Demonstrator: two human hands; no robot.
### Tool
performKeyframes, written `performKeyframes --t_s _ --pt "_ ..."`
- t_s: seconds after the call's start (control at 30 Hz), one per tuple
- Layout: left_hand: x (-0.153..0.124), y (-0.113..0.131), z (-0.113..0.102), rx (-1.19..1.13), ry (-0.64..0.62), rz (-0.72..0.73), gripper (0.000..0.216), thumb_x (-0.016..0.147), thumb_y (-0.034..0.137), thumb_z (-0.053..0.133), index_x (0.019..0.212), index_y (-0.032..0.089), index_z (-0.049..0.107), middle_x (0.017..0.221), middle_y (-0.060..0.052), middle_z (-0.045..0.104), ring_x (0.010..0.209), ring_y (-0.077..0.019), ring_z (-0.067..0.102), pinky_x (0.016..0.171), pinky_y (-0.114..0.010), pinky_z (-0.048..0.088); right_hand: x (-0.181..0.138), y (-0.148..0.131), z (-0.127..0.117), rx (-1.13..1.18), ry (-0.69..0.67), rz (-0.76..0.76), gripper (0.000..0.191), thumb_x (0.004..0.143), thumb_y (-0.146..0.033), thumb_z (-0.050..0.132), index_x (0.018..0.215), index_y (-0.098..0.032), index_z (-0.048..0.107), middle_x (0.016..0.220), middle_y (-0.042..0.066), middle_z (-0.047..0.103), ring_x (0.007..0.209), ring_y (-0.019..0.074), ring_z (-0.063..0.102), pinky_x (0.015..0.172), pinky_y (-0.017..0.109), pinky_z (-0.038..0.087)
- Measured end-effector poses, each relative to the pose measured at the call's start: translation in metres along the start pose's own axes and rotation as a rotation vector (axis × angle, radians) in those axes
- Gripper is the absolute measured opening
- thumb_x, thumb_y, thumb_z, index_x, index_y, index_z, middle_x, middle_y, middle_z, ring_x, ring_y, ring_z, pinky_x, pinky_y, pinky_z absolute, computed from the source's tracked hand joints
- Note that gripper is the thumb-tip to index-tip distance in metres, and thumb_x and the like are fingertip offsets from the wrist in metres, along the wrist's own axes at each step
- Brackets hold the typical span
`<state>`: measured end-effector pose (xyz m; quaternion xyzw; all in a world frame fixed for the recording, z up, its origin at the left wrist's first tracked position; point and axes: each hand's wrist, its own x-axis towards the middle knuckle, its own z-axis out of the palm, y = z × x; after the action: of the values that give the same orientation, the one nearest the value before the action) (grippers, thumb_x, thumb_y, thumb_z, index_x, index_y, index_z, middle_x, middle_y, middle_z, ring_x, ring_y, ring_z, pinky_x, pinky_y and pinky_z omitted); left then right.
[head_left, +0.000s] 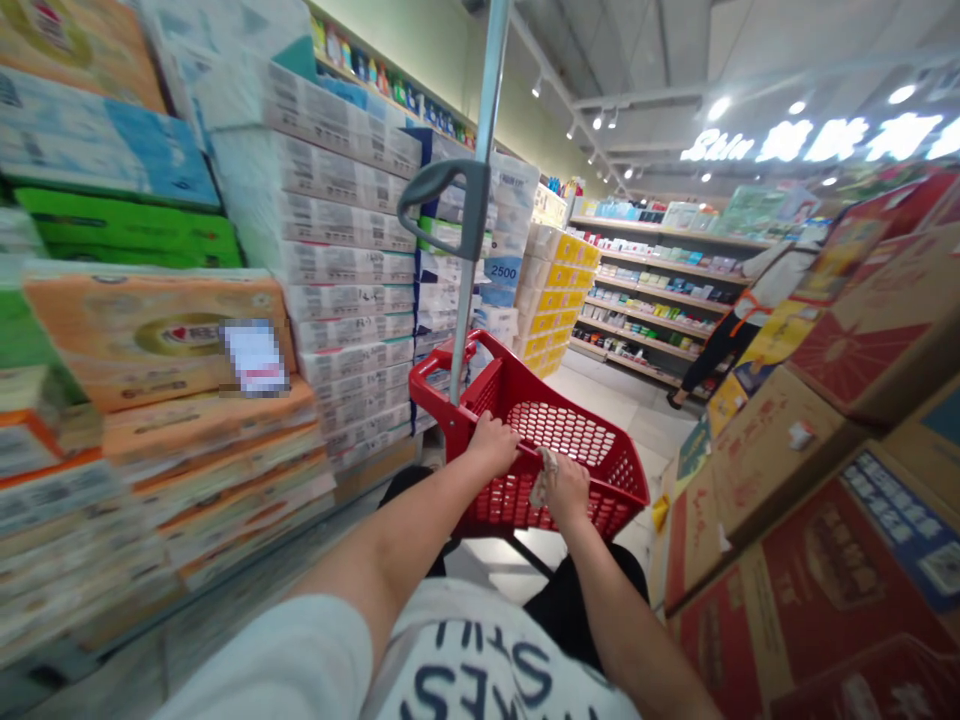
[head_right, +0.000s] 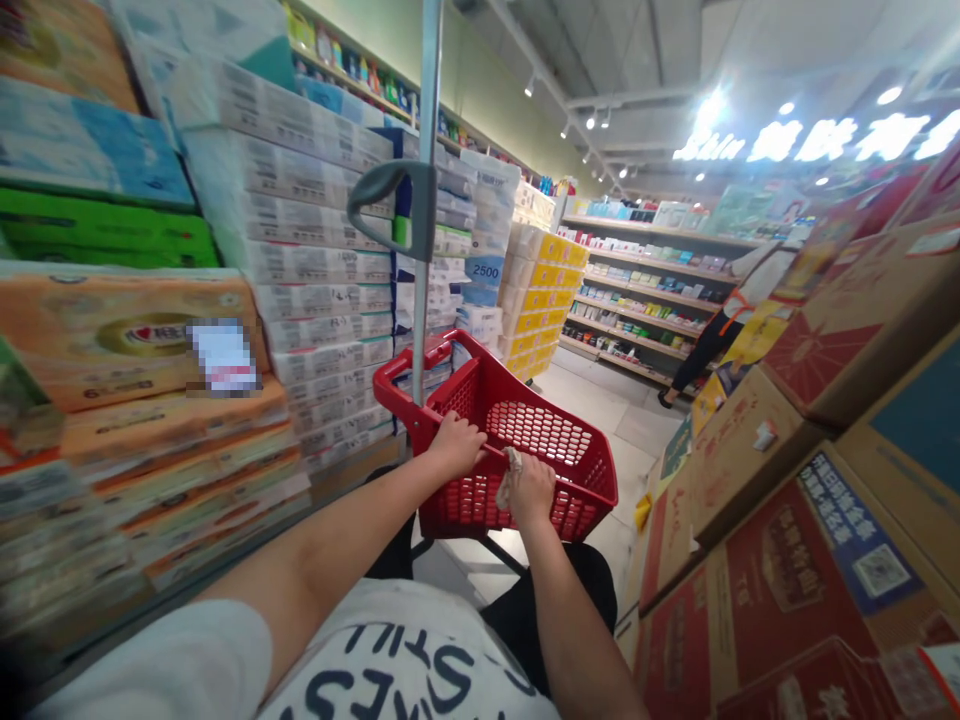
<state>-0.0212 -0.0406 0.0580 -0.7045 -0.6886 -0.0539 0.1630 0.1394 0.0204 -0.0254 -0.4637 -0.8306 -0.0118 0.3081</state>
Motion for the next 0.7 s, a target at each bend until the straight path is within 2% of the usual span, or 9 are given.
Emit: performKeyframes --t_s 0.1,0.17,0.27,0.4,0.53,0.63,0.7 --pt "0.002 0.001 0.002 0.012 -0.006 -0.01 0.028 0.085 0.043 0.055 0.094 0.02 0.069 0.096 -0.009 0.071 0.094 -0.027 0.061 0.09 -0.045 0.029 -0.001 -0.001 0.001 -0.017 0.033 0.05 0.03 0.098 -0.029 0.034 0.109 -0.023 0.062 0.096 0.004 0.065 0.091 0.019 0.054 0.084 0.033 0.028" --pt "0.003 0.001 0.004 0.022 0.007 -0.01 0.028 0.085 0.043 0.055 0.094 0.02 0.069 0.095 -0.009 0.071 0.093 -0.0268 0.061 0.09 -0.045 0.029 -0.002 0.0 0.001 -0.032 0.037 0.026 0.029 0.097 -0.028 0.036 0.109 -0.022 0.061 0.096 0.005 0.064 0.091 0.0188 0.054 0.084 0.033 0.028" --pt "0.004 0.0 0.008 0.031 0.029 0.007 0.029 0.086 0.044 0.054 0.094 0.02 0.069 0.096 -0.009 0.071 0.092 -0.0268 0.061 0.089 -0.045 0.029 -0.005 0.014 -0.002 -0.045 0.028 -0.041 0.028 0.096 -0.027 0.037 0.11 -0.02 0.061 0.097 0.005 0.064 0.091 0.0188 0.053 0.086 0.033 0.028" --pt "0.004 0.0 0.011 0.023 0.039 0.018 0.029 0.086 0.043 0.053 0.092 0.019 0.069 0.094 -0.01 0.07 0.09 -0.0266 0.06 0.087 -0.044 0.029 -0.009 0.031 -0.007 -0.049 0.044 0.004 0.029 0.096 -0.027 0.036 0.11 -0.021 0.062 0.093 0.005 0.064 0.091 0.0192 0.052 0.085 0.033 0.027" --pt "0.005 0.0 0.008 0.016 0.012 0.004 0.029 0.086 0.043 0.053 0.093 0.02 0.069 0.095 -0.01 0.07 0.092 -0.0266 0.06 0.087 -0.044 0.029 -0.007 0.017 -0.005 -0.052 0.055 0.076 0.025 0.093 -0.026 0.042 0.104 -0.019 0.063 0.092 0.006 0.064 0.088 0.0201 0.051 0.083 0.033 0.027" --pt "0.005 -0.001 0.006 0.014 -0.004 0.002 0.03 0.086 0.043 0.053 0.095 0.019 0.069 0.096 -0.011 0.07 0.093 -0.0275 0.06 0.087 -0.044 0.029 -0.004 0.005 -0.002 -0.04 0.05 0.026 0.023 0.091 -0.024 0.044 0.105 -0.018 0.061 0.096 0.007 0.063 0.089 0.0203 0.051 0.082 0.033 0.028" --pt "0.004 -0.002 0.005 0.014 -0.001 0.007 0.029 0.086 0.043 0.053 0.095 0.019 0.068 0.095 -0.011 0.07 0.093 -0.0277 0.06 0.087 -0.044 0.028 -0.005 0.008 -0.002 -0.037 0.032 -0.023 0.024 0.09 -0.023 0.044 0.107 -0.018 0.061 0.097 0.006 0.063 0.09 0.0198 0.051 0.083 0.032 0.028"
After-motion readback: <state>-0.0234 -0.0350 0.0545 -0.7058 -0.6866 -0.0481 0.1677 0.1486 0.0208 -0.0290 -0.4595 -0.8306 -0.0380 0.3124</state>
